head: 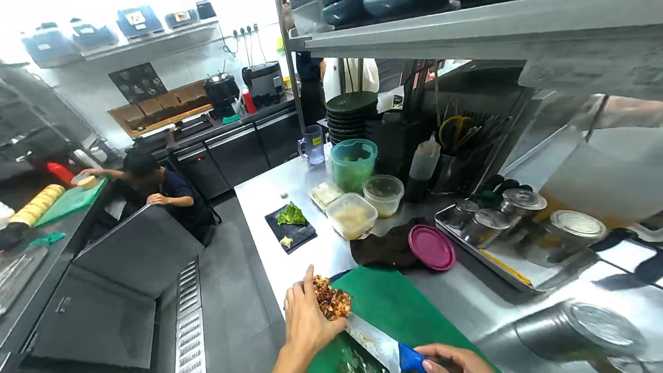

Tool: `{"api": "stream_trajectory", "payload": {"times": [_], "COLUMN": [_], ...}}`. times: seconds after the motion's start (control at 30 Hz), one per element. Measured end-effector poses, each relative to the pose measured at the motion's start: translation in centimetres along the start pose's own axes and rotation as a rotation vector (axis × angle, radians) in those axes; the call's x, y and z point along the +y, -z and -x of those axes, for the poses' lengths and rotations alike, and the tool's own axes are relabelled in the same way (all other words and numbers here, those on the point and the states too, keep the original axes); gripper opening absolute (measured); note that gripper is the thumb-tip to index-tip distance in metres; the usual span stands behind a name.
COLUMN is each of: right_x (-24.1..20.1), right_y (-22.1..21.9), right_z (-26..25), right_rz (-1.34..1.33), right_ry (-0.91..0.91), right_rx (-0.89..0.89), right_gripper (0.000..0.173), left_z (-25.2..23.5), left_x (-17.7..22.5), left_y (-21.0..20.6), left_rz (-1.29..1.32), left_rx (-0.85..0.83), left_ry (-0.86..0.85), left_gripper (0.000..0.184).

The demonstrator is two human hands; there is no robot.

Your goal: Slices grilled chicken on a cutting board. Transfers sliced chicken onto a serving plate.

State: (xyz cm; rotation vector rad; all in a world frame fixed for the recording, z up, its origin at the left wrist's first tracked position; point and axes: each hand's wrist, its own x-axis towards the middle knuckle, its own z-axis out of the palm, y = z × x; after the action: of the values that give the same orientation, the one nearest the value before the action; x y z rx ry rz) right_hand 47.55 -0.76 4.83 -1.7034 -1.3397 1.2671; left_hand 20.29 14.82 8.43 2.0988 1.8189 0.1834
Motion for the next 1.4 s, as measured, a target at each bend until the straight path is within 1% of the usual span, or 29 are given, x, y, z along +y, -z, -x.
{"api": "stream_trajectory", "payload": {"times": [0.03,0.1,0.2,0.27,0.33,0.4,0.53,0.6,0.67,0.77,0.9,1.1,1.2,1.27,1.33,1.37,1.4], "right_x": [-1.0,-3.1,-6.6,-8.2,-9.3,-10.1,-9.6,-9.2,-9.0,-8.7,-7.0,-3.8,-1.9,-0.1,1.3,1.7,2.2], "right_y": [-0.2,-0.7,-2.0,-3.1,-4.5,-5.8,-7.5,-7.8,-7.6,-6.8,-4.8,-2.8,-1.7,-1.3,-1.1,-1.2,-1.8], "right_z": [-1.7,-5.7,-12.3,-17.0,-21.1,-24.3,-27.8,-28.4,-28.6,-27.4,-23.3,-13.5,-7.6,-2.7,2.3,5.0,7.8], "right_rz": [0.011,0.038,0.057,0.079,0.075,0.063,0.104,0.134,0.154,0.172,0.182,0.174,0.214,0.24,0.238,0.223,0.206], "right_ry": [0.013,0.04,0.061,0.099,0.113,0.087,-0.015,-0.046,-0.072,-0.092,-0.091,-0.176,-0.204,-0.225,-0.256,-0.263,-0.273], "right_rx": [0.019,0.064,0.138,0.191,0.238,0.26,0.235,0.225,0.221,0.23,0.268,0.354,0.429,0.505,0.611,0.671,0.727], "right_gripper": [0.027,0.027,0.027,0.027,0.027,0.026,0.028,0.028,0.028,0.027,0.025,0.027,0.028,0.032,0.031,0.029,0.028], "left_z": [-2.0,-6.6,-14.2,-19.2,-23.7,-27.3,-31.8,-32.5,-32.6,-32.5,-32.3,-32.1,-31.4,-29.5,-26.4,-24.1,-21.5], "left_x": [-0.5,-1.9,-4.4,-6.2,-8.0,-9.5,-11.8,-12.5,-12.4,-12.1,-11.5,-12.1,-12.0,-10.0,-6.4,-4.0,-1.7], "left_y": [0.8,2.1,4.5,5.9,6.6,6.6,3.6,2.2,1.9,1.4,0.9,0.4,0.3,1.0,1.8,2.2,2.4], "left_rz": [0.024,0.082,0.144,0.165,0.17,0.157,0.126,0.119,0.102,0.062,0.012,0.031,0.082,0.175,0.268,0.338,0.402], "left_rx": [0.003,0.069,0.134,0.175,0.195,0.159,0.011,-0.023,-0.041,-0.031,0.0,0.086,0.216,0.306,0.353,0.309,0.231], "left_ry": [-0.012,-0.067,-0.151,-0.203,-0.237,-0.242,-0.194,-0.192,-0.196,-0.212,-0.232,-0.29,-0.368,-0.438,-0.554,-0.636,-0.733], "left_gripper": [0.13,0.133,0.133,0.134,0.134,0.135,0.137,0.137,0.136,0.138,0.136,0.133,0.129,0.12,0.106,0.098,0.088]}}
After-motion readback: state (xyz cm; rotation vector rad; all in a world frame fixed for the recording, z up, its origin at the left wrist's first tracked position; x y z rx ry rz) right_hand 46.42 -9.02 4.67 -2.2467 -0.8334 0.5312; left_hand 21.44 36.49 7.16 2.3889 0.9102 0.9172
